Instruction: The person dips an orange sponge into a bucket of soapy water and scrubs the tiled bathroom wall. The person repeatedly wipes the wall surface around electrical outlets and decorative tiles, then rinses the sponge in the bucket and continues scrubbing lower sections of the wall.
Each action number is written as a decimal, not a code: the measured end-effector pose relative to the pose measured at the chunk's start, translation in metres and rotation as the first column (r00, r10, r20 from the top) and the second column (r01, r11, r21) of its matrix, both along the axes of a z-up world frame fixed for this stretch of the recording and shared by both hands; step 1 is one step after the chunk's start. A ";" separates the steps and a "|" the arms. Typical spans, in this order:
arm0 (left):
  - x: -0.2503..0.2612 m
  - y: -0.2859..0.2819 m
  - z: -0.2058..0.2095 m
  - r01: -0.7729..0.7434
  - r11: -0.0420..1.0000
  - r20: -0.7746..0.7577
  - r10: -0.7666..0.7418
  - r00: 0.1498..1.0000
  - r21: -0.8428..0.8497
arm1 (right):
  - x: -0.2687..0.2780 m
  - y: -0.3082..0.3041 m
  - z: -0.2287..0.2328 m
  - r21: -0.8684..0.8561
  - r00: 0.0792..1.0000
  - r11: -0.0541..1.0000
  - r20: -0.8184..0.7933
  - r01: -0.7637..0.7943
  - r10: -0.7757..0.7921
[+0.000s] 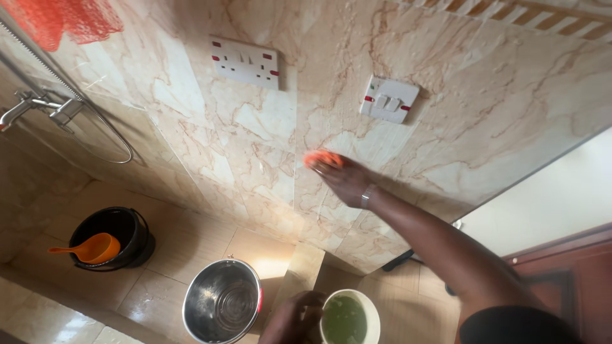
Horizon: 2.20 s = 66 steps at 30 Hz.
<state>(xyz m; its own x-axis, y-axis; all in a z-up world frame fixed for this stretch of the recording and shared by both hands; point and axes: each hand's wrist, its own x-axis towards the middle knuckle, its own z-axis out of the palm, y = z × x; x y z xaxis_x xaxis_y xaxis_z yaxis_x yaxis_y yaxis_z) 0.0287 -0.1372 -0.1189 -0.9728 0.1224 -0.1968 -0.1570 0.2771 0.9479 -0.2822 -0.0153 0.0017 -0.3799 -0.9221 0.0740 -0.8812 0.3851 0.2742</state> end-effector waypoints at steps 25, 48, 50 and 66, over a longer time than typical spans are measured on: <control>-0.008 0.006 0.031 0.072 0.983 0.161 -0.044 0.986 -0.168 | 0.014 0.113 0.094 -0.016 0.915 0.919 -0.090 0.394 -0.394; 0.025 0.003 -0.015 0.042 0.999 0.082 -0.041 0.996 -0.008 | -0.010 0.150 0.091 -0.234 0.939 0.966 -0.343 -0.106 0.020; 0.019 -0.003 -0.027 0.021 0.999 0.107 -0.017 0.994 -0.028 | -0.010 0.152 0.102 -0.273 0.918 0.947 -0.394 -0.169 0.050; -0.033 0.041 0.023 0.092 0.985 -0.224 -0.057 0.973 0.148 | -0.020 0.082 0.071 -0.104 0.832 0.946 -0.512 -0.308 0.215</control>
